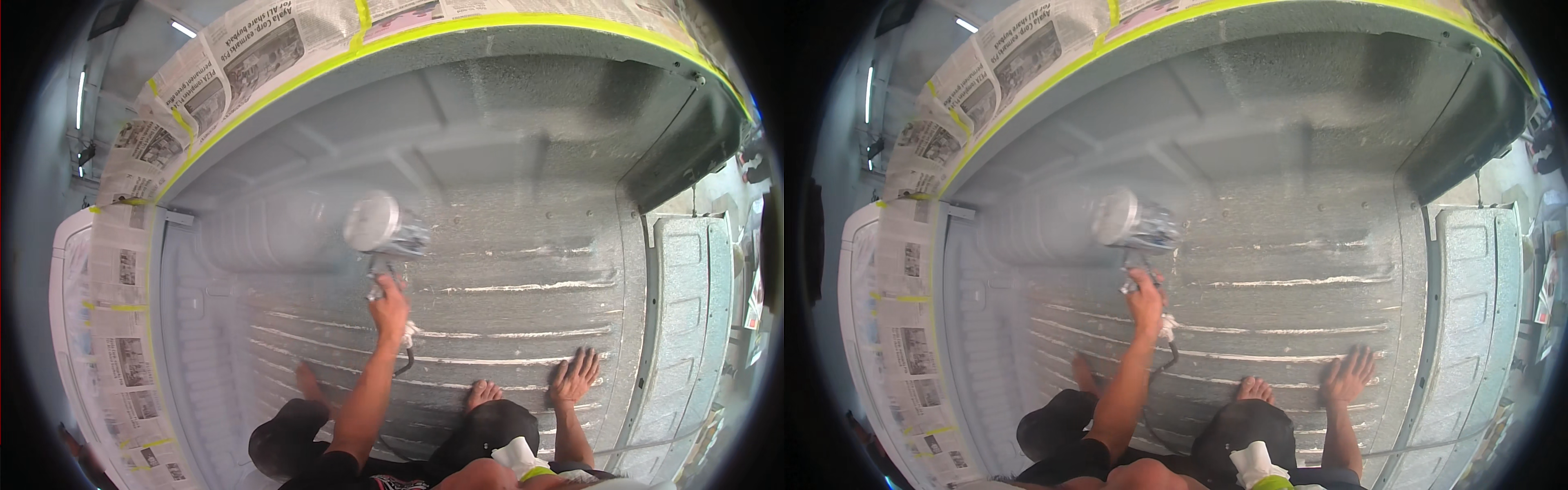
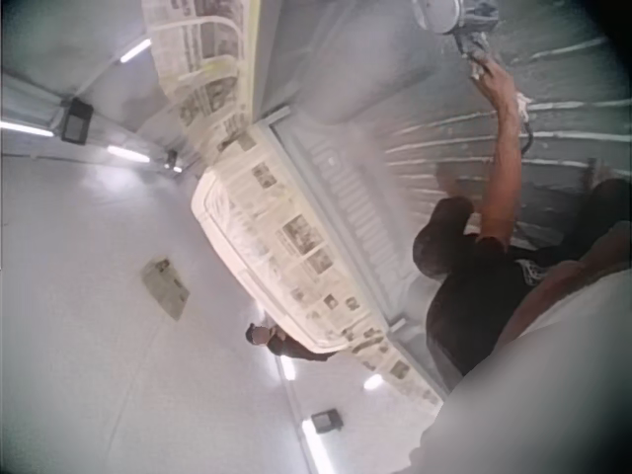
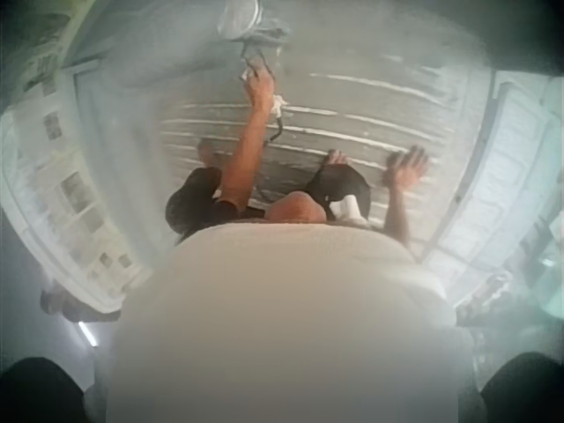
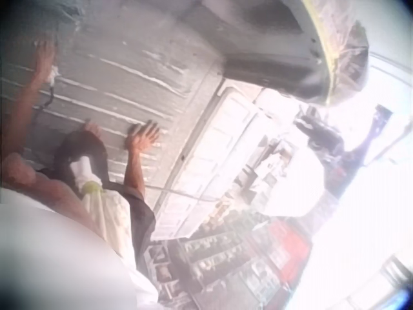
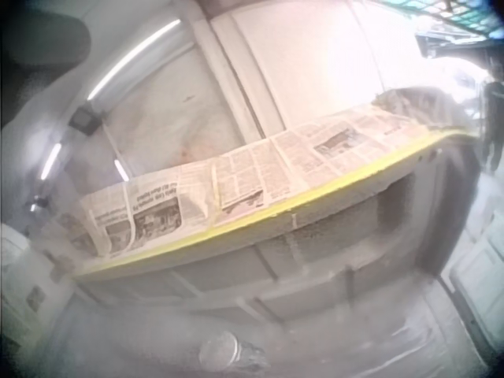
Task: The person is using a spray gun to apply a silver paint coating to the interior bed of a pickup truck.
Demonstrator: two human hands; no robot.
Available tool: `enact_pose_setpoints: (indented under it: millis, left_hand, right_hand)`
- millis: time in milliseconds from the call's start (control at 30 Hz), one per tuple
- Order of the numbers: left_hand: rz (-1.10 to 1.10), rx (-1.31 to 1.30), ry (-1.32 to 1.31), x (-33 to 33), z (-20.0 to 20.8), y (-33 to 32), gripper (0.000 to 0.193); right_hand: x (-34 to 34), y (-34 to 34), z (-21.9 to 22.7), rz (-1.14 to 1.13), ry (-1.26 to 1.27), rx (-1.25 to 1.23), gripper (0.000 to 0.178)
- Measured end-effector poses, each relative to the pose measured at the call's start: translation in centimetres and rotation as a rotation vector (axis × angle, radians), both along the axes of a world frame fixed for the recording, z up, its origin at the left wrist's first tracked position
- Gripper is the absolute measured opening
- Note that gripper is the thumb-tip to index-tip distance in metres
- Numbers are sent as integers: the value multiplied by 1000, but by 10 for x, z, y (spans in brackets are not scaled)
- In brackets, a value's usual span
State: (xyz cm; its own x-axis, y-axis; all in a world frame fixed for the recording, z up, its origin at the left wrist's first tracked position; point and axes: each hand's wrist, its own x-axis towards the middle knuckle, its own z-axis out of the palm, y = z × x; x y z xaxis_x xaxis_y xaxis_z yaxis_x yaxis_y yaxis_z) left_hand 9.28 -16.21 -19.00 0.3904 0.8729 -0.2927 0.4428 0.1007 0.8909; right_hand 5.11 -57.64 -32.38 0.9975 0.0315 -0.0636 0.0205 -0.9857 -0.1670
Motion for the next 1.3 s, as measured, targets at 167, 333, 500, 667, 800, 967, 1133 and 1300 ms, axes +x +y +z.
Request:
enact_pose_setpoints:
  millis: [167, 333, 500, 667, 800, 967, 1133, 1300]
  left_hand:
    - [-393, 156, 5, 6, -19, -40, 59]
    - [-570, 279, -143, 9, -21, -57, 56]
    - [-159, 188, -12, -1, -41, -26, 50]
    - [268, 90, -39, 0, -26, 2, 57]
    - [409, 52, -31, 1, -1, 4, 59]
    - [21, 188, 122, -2, -17, -21, 53]
    - [-622, 137, 153, 36, 27, -73, 57]
    - [-573, 237, 172, 39, 32, -86, 68]
  right_hand:
    - [2, 8, 8, -10, 27, 3, 56]
    - [-5, -2, -1, -7, 27, -29, 56]
    - [-4, 9, 8, -7, 27, -23, 57]
    - [1, 2, 10, -19, 21, 13, 55]
    - [4, 1, 12, -16, -1, 27, 55]
    - [4, 3, 8, 10, 71, -11, 59]
    - [0, 1, 4, -5, 37, -34, 60]
    - [-4, 5, -2, 180, -195, -76, 54]
